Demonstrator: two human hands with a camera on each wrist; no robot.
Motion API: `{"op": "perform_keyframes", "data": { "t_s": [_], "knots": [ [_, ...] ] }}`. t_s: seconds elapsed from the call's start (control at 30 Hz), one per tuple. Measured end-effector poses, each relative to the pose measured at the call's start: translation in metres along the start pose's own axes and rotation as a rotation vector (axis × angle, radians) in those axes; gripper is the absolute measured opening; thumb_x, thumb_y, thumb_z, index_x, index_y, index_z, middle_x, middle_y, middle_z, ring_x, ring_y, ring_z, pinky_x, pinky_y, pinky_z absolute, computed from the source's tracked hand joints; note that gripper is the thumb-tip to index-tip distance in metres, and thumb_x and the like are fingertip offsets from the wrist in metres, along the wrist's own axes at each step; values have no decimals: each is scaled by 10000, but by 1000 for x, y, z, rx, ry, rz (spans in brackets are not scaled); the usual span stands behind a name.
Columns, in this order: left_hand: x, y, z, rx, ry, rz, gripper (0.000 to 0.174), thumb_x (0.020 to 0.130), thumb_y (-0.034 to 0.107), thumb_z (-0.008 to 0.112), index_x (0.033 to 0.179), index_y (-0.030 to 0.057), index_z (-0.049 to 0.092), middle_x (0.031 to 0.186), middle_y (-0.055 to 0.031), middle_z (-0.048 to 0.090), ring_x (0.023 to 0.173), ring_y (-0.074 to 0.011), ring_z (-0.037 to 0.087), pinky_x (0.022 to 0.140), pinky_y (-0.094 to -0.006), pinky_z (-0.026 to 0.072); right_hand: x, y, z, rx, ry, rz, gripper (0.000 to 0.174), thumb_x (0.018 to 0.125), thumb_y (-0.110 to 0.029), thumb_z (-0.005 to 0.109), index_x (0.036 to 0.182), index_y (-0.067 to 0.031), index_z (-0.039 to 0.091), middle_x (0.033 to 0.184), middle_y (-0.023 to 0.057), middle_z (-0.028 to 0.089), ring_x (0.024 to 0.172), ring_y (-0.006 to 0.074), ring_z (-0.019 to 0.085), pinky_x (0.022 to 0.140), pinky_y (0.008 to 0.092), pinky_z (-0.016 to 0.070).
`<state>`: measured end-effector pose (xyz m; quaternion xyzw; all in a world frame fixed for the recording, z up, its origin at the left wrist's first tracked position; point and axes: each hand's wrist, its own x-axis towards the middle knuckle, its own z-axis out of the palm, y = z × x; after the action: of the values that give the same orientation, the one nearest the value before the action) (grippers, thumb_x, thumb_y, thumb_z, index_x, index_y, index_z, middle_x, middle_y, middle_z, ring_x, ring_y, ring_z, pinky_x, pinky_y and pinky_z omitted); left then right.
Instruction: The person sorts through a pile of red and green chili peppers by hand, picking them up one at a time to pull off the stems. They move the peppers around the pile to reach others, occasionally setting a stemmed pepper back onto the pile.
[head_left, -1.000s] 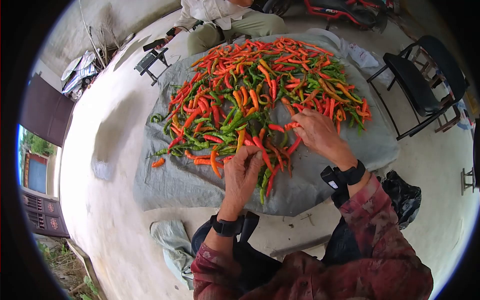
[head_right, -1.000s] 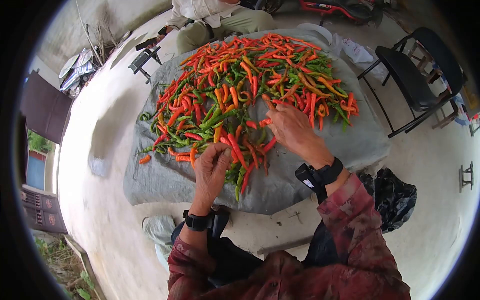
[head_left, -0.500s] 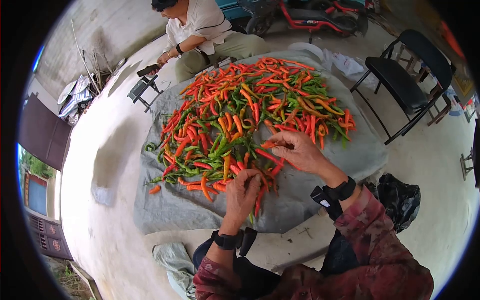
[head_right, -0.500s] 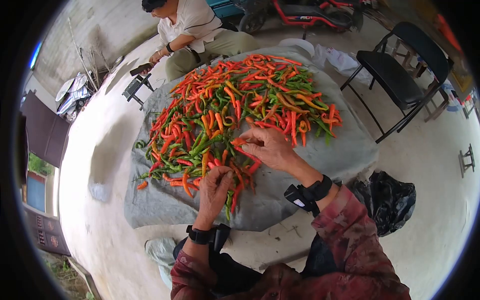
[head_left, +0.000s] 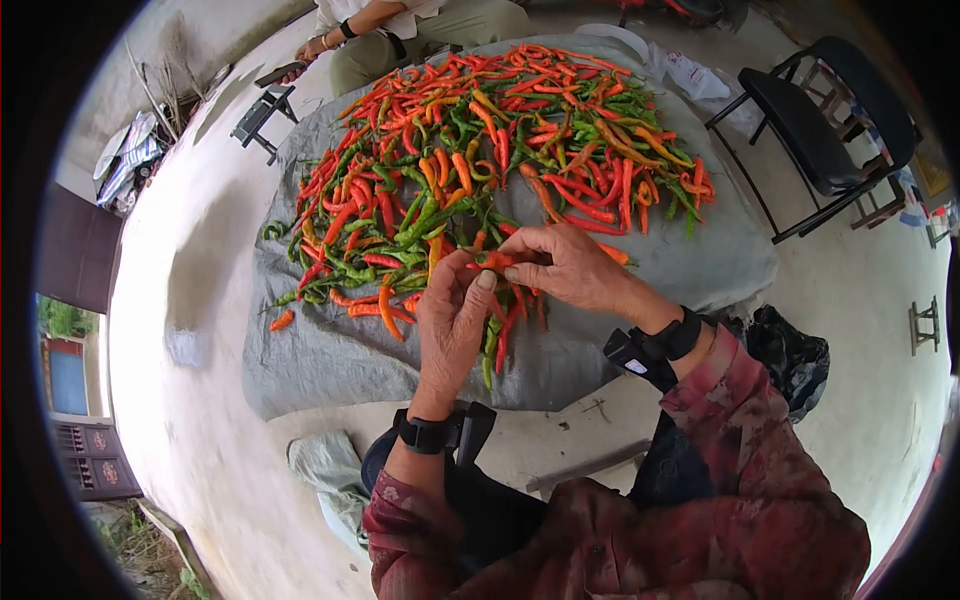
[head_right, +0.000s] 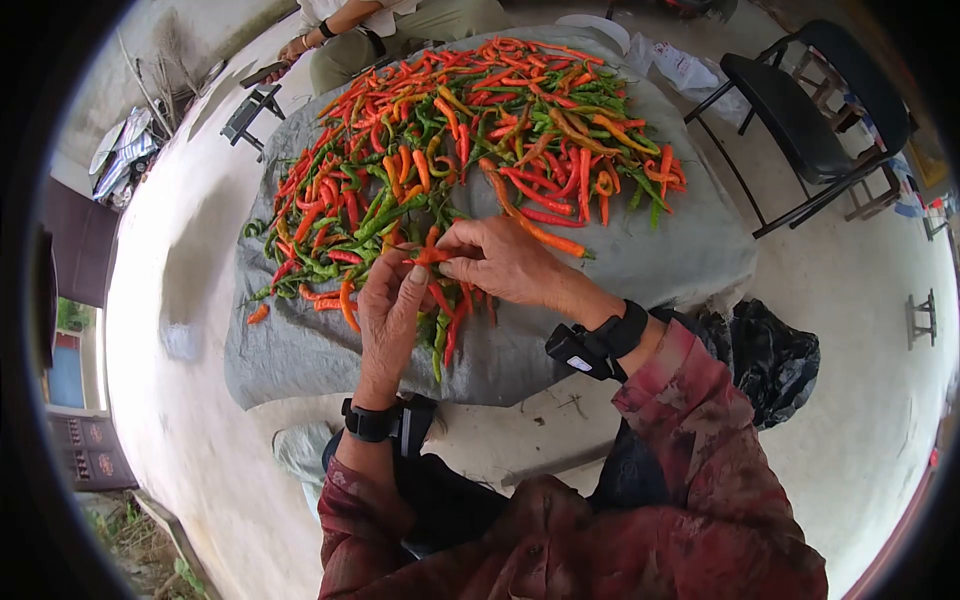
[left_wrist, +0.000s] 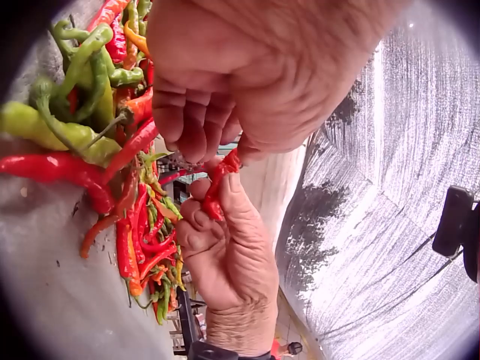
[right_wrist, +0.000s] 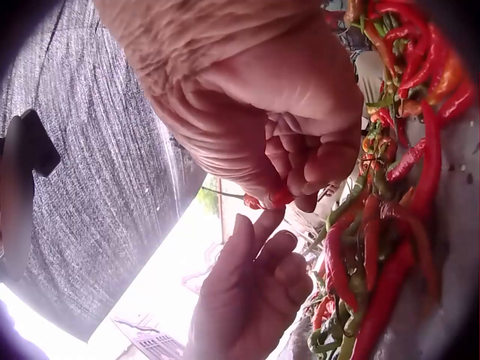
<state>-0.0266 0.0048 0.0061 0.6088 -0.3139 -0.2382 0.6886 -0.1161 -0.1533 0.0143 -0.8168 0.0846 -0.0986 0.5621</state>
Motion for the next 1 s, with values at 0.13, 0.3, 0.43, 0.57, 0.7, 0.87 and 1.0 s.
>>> {"op": "perform_keyframes", "data": {
  "t_s": [0.13, 0.3, 0.43, 0.57, 0.7, 0.87, 1.0],
  "knots": [
    [1, 1, -10, 35, 37, -48, 204, 927, 175, 608, 1013, -9, 624, 727, 44, 542, 653, -40, 469, 581, -180, 391, -3, -6, 11, -32, -10, -13, 235, 844, -167, 651, 983, 21, 629, 809, 121, 660, 709, 178, 622, 657, 325, 481],
    [3, -3, -11, 167, 123, 48, 168, 917, 155, 621, 946, -9, 647, 699, 48, 543, 603, -23, 436, 544, -179, 363, -2, -6, 2, -275, -51, -20, 237, 859, -178, 646, 1014, 1, 623, 822, 98, 658, 771, 175, 615, 696, 312, 474],
    [5, -2, -20, 69, 125, -2, 183, 930, 191, 599, 931, 12, 634, 673, 29, 532, 619, -41, 461, 562, -196, 383, -4, 3, -22, -447, 98, -24, 210, 855, -164, 642, 1007, -20, 632, 793, 94, 648, 717, 185, 605, 665, 332, 470],
    [6, -2, -23, 74, 190, 43, 175, 933, 187, 592, 936, 15, 627, 700, 20, 553, 623, -47, 482, 584, -205, 419, 3, 20, -66, -140, 401, 64, 247, 879, -241, 625, 898, 5, 629, 779, 106, 655, 693, 185, 614, 606, 335, 481],
    [5, -1, -22, 80, 152, 42, 171, 930, 168, 599, 951, -1, 618, 720, 33, 548, 623, -34, 464, 563, -182, 381, 6, 39, -86, 1075, 462, 18, 266, 908, -286, 605, 892, -21, 614, 793, 70, 658, 652, 109, 580, 569, 273, 475],
    [3, -2, -20, 127, 117, 42, 177, 935, 183, 590, 959, 12, 628, 702, 43, 532, 627, -30, 459, 576, -180, 385, 5, 15, -20, -25, 70, 166, 271, 898, -281, 613, 956, -18, 641, 762, 77, 638, 665, 173, 600, 575, 302, 478],
    [1, -2, -22, 120, 81, 41, 169, 931, 163, 592, 955, -1, 621, 714, 40, 543, 630, -28, 464, 575, -179, 388, 3, 25, 8, -712, -59, 80, 196, 823, -171, 592, 874, 14, 635, 740, 196, 616, 780, 388, 603, 712, 463, 459]
  ]
}}
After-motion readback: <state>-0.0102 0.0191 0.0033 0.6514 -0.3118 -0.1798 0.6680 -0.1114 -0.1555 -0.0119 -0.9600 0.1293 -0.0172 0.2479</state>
